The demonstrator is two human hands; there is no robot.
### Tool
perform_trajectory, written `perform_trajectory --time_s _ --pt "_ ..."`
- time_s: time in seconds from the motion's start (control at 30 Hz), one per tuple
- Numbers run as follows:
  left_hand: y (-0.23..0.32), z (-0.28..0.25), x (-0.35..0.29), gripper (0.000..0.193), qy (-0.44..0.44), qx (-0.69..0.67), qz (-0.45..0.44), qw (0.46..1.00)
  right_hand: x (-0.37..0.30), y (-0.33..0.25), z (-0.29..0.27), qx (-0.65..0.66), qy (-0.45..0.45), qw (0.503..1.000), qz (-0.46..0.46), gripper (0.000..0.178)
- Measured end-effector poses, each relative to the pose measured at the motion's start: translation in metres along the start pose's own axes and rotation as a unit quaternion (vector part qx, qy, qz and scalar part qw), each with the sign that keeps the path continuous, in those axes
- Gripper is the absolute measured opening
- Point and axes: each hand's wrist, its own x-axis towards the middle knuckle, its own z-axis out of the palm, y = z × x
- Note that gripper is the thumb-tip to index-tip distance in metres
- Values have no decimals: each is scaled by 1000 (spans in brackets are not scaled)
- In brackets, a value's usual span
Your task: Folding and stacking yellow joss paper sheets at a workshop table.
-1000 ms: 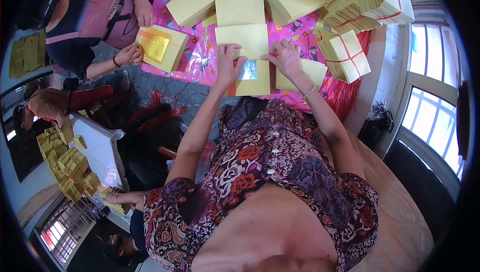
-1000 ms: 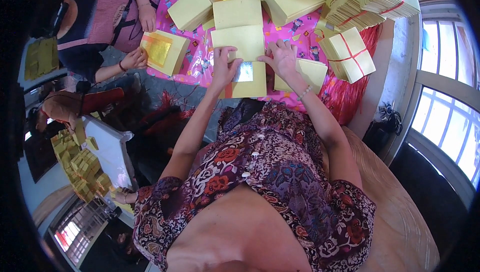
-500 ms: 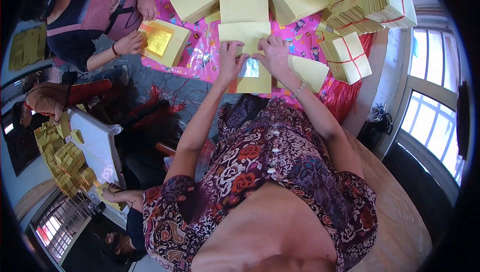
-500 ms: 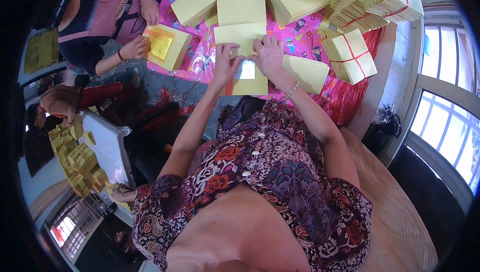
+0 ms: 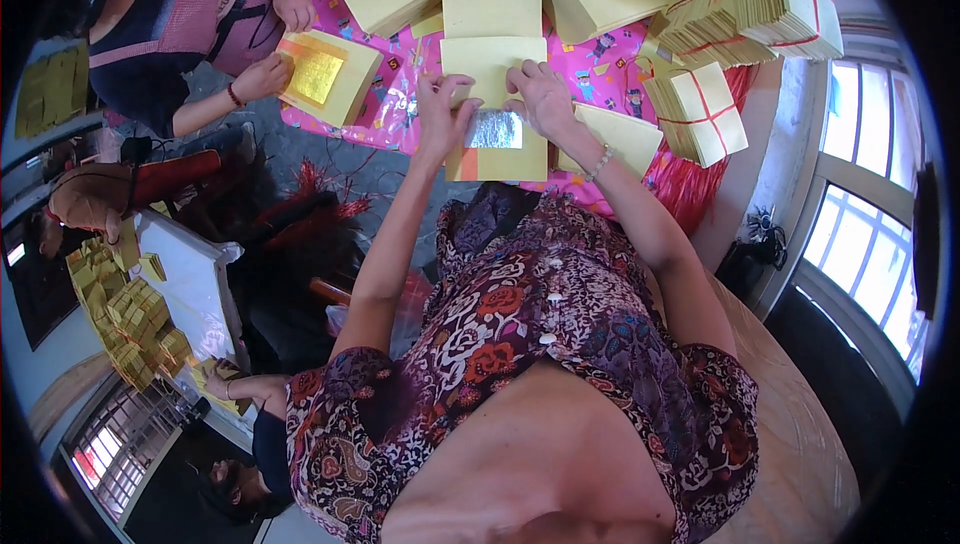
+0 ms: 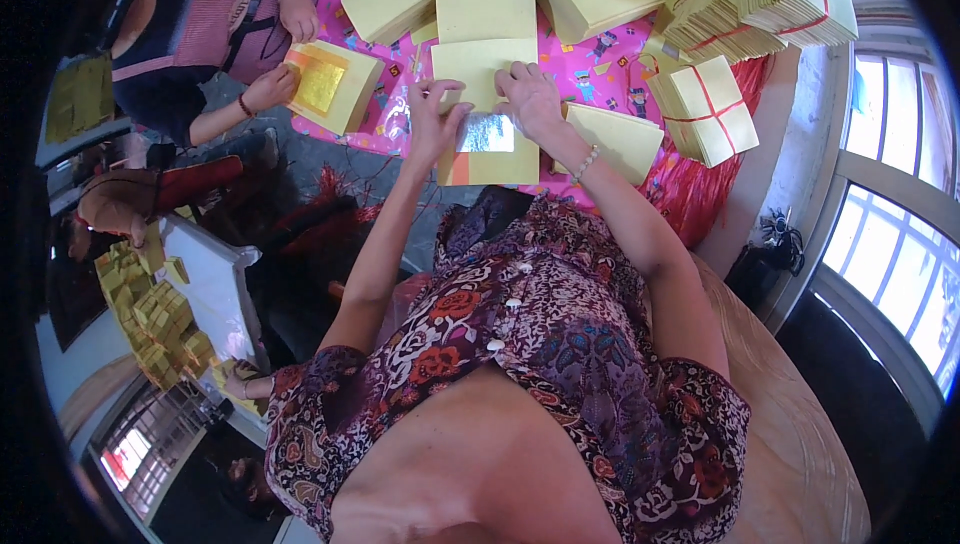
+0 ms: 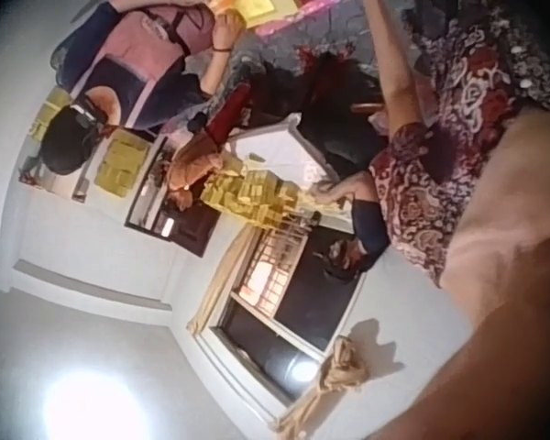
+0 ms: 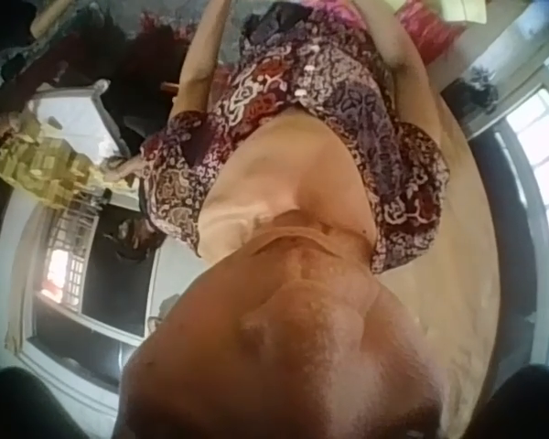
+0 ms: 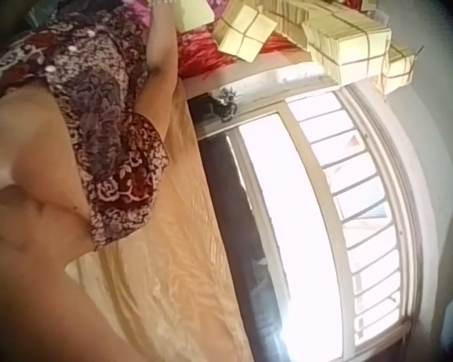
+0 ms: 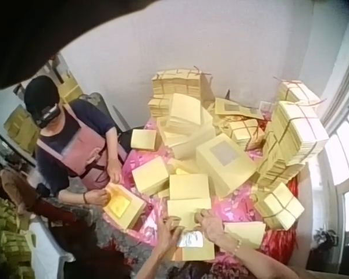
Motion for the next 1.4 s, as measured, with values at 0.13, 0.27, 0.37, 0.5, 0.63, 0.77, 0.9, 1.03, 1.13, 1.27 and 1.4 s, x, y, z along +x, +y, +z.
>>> perform_trajectory --time_s 0.13,0.27,0.37,0.5,0.63,0.77,0.9,1.03,1.13,1.27,1.4 --pt "-16 -10 3 38 -25 -58 5 998 -1 1 1 6 -2 1000 3 31" --pt "-30 -17 7 39 -116 -167 -43 978 -2 4 3 17 5 1000 -1 30" --pt "-44 -16 7 37 -138 -196 -36 970 -3 2 3 26 7 1000 -5 30" --pt "-54 -10 0 35 -137 -227 -25 964 -4 2 3 37 24 999 -21 28" --pt "-46 -21 7 38 -218 -335 -140 906 -10 7 3 52 34 998 -26 27" --pt "-51 -30 12 40 -272 -358 -176 876 -7 10 2 69 28 997 -26 27" --pt "-67 -26 10 38 -277 -354 -196 872 -6 9 4 74 41 996 -38 28" --pt "-74 -12 1 35 -211 -366 -176 889 -4 12 2 63 26 997 -44 33" --pt "-69 -6 -6 30 -150 -363 -212 895 -5 14 0 77 14 996 -38 44" --pt "-49 -2 -11 21 -21 -403 -254 879 -7 23 -1 55 47 993 -90 51" --pt "-48 -5 -5 22 85 -354 -247 898 -4 26 0 -51 9 985 -164 40"
